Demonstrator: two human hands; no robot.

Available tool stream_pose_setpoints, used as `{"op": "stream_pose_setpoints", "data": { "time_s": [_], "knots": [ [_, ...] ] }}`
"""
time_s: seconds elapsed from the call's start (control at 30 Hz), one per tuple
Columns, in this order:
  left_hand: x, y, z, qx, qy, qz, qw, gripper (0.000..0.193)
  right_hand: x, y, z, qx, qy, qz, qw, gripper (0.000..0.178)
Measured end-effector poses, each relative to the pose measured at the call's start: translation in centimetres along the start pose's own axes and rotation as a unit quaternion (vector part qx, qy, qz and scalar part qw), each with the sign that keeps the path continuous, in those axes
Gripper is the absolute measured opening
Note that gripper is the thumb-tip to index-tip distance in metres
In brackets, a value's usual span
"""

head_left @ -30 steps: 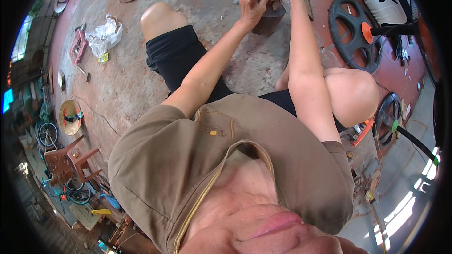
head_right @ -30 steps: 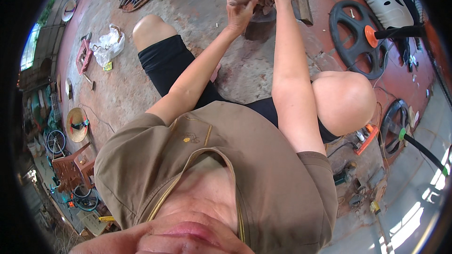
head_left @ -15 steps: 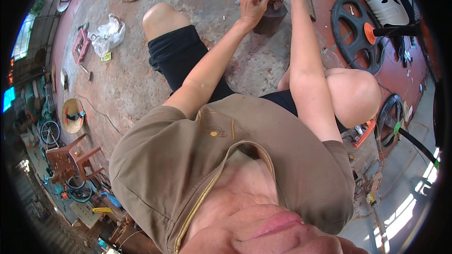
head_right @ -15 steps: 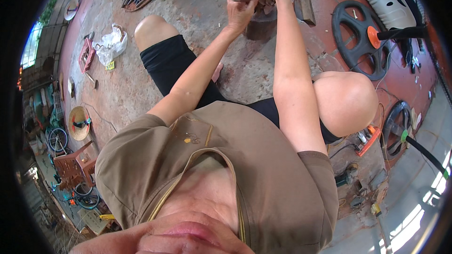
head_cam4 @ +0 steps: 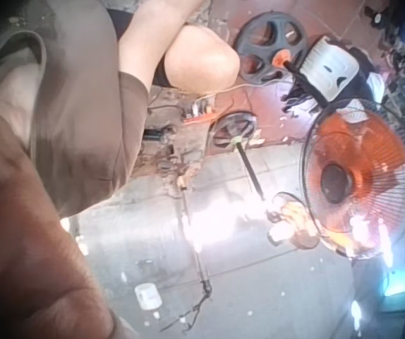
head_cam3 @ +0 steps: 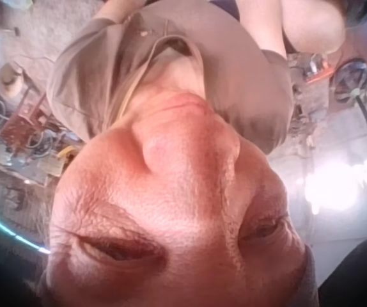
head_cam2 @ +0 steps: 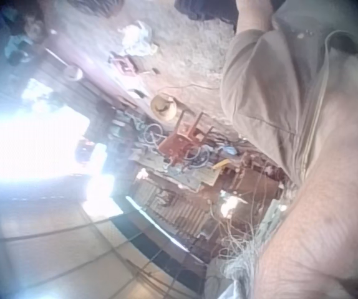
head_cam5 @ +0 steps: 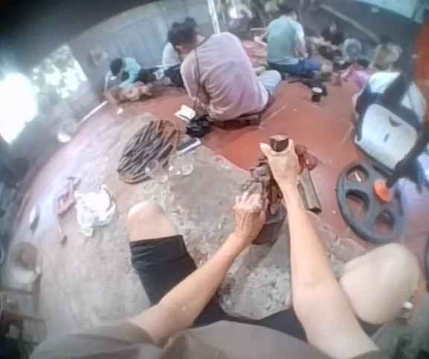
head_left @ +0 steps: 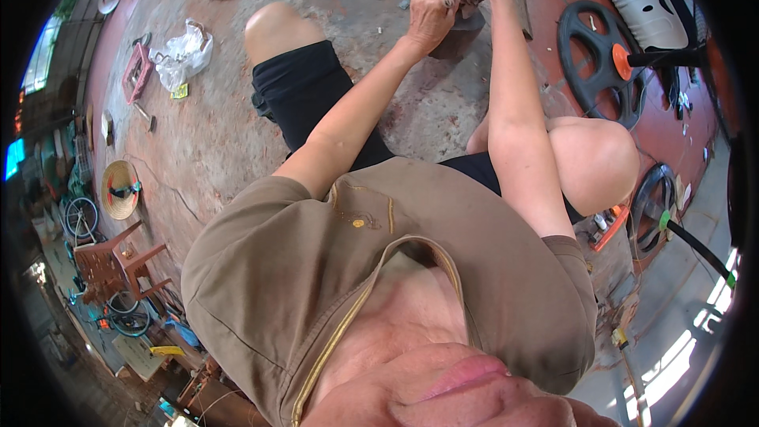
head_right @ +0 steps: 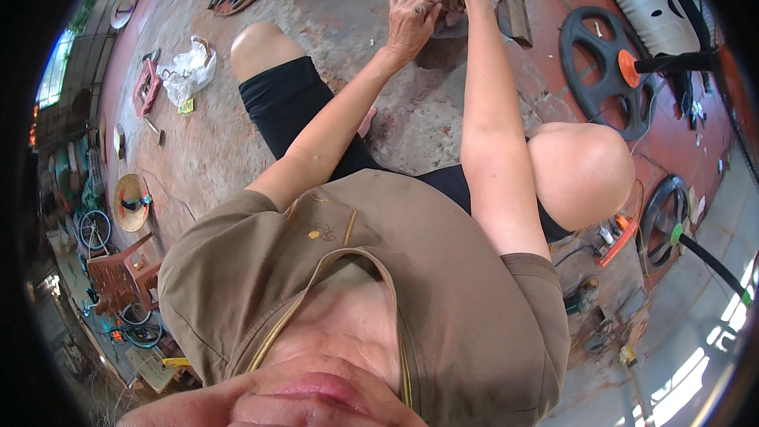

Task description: The person sits on the floor and carves a piece of wood using a small chisel. They hold the wood in their left hand and use the chisel in their right hand to shape the object, occasionally rotating it to work on different sides.

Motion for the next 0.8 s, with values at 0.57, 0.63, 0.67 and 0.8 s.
{"op": "stream_pose_setpoints", "data": {
  "time_s": [0.57, 0.63, 0.67, 0.8],
  "knots": [
    [0.7, 0.1, -0.1, 0.032, 0.16, -0.111, 0.98, 0.017, -0.1, 0.7, 0.1, 0.002, 0.003, 0.034, 0.999, 0.057],
    [1.2, 0.9, -0.4, 0.025, 0.287, -0.253, 0.923, 0.018, -0.5, 0.4, 0.1, -0.009, 0.014, 0.017, 1.0, 0.056],
    [1.2, 1.2, -0.5, 0.024, 0.348, -0.322, 0.88, 0.018, -0.8, 0.3, 0.0, -0.015, 0.016, 0.006, 1.0, 0.056],
    [0.6, 1.0, 0.9, -0.147, 0.318, -0.402, 0.846, 0.016, -1.6, 0.0, 0.9, 0.009, 0.029, 0.125, 0.992, 0.055]
  ]
}}
Point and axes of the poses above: each hand's wrist, its own z-axis towards the middle knuckle, its own y-axis out of the back of the hand, x = y × z, the point moved 3 cm from there along z, towards the middle knuckle, and after that the axes turned 11 degrees about -y, right-handed, at the moved point
